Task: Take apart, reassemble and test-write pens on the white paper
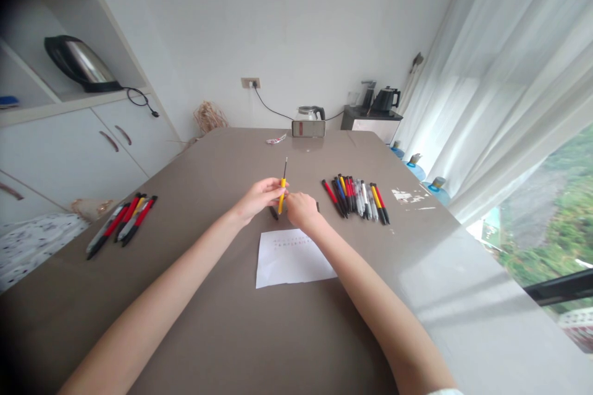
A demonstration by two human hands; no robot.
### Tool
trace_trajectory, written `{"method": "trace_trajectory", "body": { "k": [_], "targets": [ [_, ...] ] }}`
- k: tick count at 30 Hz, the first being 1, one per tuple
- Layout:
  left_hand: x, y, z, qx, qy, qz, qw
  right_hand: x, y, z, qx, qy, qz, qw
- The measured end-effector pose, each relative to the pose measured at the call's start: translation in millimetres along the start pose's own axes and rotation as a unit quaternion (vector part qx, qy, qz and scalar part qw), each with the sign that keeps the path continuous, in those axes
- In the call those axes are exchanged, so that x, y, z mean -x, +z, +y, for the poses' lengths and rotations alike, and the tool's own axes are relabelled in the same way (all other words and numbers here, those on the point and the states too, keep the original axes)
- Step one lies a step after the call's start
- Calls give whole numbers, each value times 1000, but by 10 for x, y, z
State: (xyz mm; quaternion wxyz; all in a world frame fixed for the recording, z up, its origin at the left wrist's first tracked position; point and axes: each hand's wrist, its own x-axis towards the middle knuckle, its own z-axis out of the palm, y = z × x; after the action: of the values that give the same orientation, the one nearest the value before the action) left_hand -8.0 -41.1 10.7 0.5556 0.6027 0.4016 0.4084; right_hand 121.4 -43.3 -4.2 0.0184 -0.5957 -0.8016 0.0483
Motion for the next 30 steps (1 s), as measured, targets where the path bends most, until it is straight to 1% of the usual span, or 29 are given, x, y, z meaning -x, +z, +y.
{"method": "trace_trajectory", "body": {
  "k": [3, 7, 13, 16, 19, 21, 23, 24, 26, 30],
  "targets": [
    [-6, 0, -10, 0, 1, -1, 1000, 6, -5, 10, 5, -11, -1, 1000],
    [-8, 6, -8, 1, -2, 1, 1000, -2, -49, 67, -12, 6, 18, 1000],
    [6, 33, 20, -9, -15, 3, 1000, -41, -141, 222, -65, 42, 85, 993],
    [0, 47, 3, -9, -24, 2, 1000, -60, -196, 312, -117, 50, 130, 983],
    [-10, 60, -34, -6, -27, -9, 1000, -68, -270, 398, -204, 59, 215, 953],
    [-10, 69, -54, -8, -25, -20, 999, -64, -324, 437, -261, 65, 277, 922],
    [-3, 79, -60, -20, -27, -27, 999, -55, -372, 455, -314, 60, 324, 891],
    [2, 83, -59, -29, -30, -32, 999, -50, -390, 457, -340, 53, 337, 876],
    [15, 90, -51, -47, -37, -42, 997, -42, -416, 449, -390, 38, 345, 853],
    [28, 93, -46, -66, -39, -59, 995, -37, -425, 428, -456, 23, 331, 826]
  ]
}}
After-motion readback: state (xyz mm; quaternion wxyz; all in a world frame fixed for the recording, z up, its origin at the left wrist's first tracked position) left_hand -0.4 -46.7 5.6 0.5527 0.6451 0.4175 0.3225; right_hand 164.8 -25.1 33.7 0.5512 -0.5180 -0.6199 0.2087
